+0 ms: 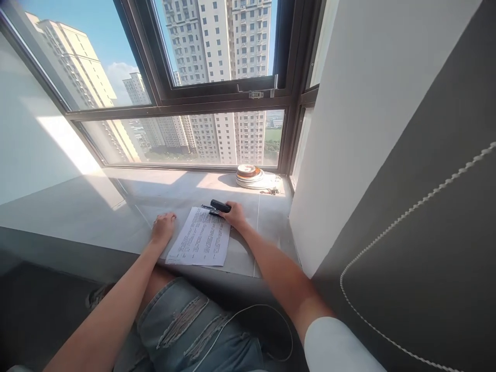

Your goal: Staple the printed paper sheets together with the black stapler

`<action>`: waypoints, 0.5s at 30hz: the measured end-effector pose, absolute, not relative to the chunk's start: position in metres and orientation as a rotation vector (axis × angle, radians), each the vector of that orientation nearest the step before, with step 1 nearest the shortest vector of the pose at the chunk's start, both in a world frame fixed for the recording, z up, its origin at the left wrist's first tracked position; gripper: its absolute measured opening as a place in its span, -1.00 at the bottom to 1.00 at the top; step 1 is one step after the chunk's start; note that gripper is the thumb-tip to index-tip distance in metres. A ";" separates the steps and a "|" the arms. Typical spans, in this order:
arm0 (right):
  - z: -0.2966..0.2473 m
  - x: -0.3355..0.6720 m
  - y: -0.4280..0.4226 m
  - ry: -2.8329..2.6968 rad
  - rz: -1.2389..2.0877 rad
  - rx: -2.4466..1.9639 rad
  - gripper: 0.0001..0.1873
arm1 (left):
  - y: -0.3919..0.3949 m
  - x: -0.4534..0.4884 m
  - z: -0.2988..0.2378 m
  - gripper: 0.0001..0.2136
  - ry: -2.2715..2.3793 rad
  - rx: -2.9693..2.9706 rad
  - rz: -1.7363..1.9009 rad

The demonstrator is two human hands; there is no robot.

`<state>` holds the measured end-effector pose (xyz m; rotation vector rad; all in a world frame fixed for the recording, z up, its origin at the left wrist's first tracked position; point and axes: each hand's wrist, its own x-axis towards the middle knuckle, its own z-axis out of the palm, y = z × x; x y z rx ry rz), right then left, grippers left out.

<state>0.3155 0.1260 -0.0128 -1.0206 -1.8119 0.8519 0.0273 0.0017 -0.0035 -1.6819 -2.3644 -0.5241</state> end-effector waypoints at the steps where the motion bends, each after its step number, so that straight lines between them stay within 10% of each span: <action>1: -0.013 0.315 0.127 -1.759 0.864 -1.029 -0.78 | 0.001 0.028 -0.004 -0.63 -2.342 -1.679 -0.541; 15: -0.016 0.323 0.142 -1.207 1.037 -1.108 -0.65 | 0.072 0.085 -0.007 -0.46 -2.185 -2.335 -0.426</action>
